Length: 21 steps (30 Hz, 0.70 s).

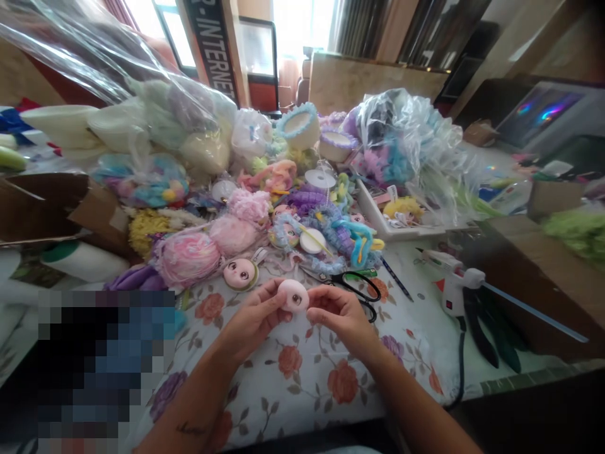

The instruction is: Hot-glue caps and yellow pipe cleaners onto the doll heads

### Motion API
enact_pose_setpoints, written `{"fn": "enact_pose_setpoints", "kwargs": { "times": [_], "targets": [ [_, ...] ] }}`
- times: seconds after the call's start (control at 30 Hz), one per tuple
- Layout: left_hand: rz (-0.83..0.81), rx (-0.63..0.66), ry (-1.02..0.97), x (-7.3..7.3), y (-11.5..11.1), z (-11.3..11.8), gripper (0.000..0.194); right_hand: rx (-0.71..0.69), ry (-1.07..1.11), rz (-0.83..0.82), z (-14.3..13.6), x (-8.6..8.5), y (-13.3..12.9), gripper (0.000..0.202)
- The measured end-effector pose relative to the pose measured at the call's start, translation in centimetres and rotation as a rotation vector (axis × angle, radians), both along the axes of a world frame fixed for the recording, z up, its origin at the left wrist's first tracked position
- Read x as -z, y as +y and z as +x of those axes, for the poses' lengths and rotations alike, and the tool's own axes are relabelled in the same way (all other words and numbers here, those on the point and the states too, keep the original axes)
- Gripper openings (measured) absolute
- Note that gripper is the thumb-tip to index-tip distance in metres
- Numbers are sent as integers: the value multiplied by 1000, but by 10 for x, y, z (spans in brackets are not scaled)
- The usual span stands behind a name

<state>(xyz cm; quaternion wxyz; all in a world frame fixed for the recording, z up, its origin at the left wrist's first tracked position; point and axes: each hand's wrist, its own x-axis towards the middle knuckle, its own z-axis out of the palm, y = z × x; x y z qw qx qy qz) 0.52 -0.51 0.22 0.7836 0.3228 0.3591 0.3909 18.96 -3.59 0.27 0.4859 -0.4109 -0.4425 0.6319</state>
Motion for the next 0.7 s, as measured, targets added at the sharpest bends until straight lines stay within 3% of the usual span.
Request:
{"fn": "enact_pose_setpoints", "kwargs": {
  "times": [0.1, 0.2, 0.37, 0.5, 0.63, 0.7],
  "targets": [
    [41, 64, 48, 0, -1, 0, 39, -5, -49, 23, -6, -4, -1, 23],
    [78, 72, 118, 0, -1, -1, 28, 33, -255, 121, -1, -7, 1, 20],
    [0, -96, 71, 0, 3, -5, 32, 294, -1125, 406, 44, -1, 8, 17],
    [-35, -189, -58, -2, 6, -7, 36, 119, -1379, 318, 71, 4, 12, 20],
    [-18, -207, -139, -7, 6, -6, 34, -48, -1464, 272, 71, -4, 14, 14],
    [-14, -225, -168, -8, 6, -6, 34, -66, -1451, 232, 69, -12, 12, 16]
  ]
}}
